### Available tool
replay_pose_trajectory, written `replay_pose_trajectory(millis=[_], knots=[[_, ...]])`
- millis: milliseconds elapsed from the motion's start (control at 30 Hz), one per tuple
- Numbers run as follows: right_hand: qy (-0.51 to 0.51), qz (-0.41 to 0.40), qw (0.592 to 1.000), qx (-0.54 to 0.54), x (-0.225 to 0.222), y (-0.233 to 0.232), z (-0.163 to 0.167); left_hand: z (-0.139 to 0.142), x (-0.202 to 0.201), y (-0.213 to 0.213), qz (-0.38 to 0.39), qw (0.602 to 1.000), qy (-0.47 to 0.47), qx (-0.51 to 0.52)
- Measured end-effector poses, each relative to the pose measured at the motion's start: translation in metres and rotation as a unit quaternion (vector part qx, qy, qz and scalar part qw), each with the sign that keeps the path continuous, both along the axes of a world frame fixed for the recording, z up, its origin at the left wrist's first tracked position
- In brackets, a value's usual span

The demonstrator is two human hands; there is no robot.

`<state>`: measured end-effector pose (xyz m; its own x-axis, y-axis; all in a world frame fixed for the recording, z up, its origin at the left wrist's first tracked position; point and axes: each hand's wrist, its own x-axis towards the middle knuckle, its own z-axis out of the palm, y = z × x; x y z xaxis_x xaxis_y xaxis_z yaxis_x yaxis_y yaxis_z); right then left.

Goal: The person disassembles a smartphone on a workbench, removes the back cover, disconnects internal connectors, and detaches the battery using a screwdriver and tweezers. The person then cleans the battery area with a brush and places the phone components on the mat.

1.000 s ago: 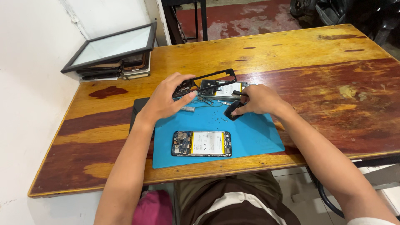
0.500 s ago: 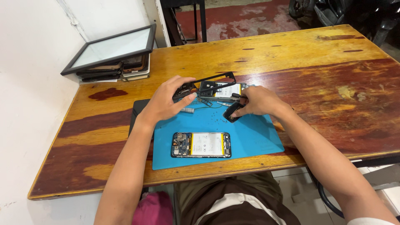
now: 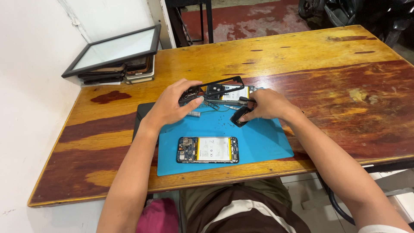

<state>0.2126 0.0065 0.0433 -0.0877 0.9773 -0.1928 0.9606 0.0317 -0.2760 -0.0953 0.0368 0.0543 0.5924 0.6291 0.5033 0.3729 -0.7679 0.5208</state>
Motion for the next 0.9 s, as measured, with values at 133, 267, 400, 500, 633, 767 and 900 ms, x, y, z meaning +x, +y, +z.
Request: replay_pose_trajectory(millis=[133,267,400,500,633,767,900], knots=[[-0.003,0.003,1.000,0.000,0.000,0.000,0.000,0.000,0.000,0.000,0.005,1.000,0.006,-0.007],[0.011,0.007,1.000,0.015,0.001,0.001,-0.001,0.001,0.000,0.000,0.009,1.000,0.011,-0.012],[0.044,0.019,0.998,0.036,0.004,0.001,-0.002,0.001,0.001,-0.001,0.002,1.000,0.004,-0.008],[0.116,0.042,0.990,0.072,0.007,0.002,-0.004,0.002,0.000,-0.001,0.011,1.000,0.006,-0.014],[0.225,0.038,0.972,0.063,0.013,0.005,-0.006,0.001,-0.001,-0.001,0.009,1.000,0.001,-0.009],[0.231,0.079,0.969,0.048,0.023,0.008,-0.005,0.001,-0.001,0.000,0.009,1.000,-0.001,-0.009],[0.187,0.167,0.966,-0.062,0.027,0.006,-0.006,0.000,-0.001,0.001,0.003,1.000,-0.004,-0.010]])
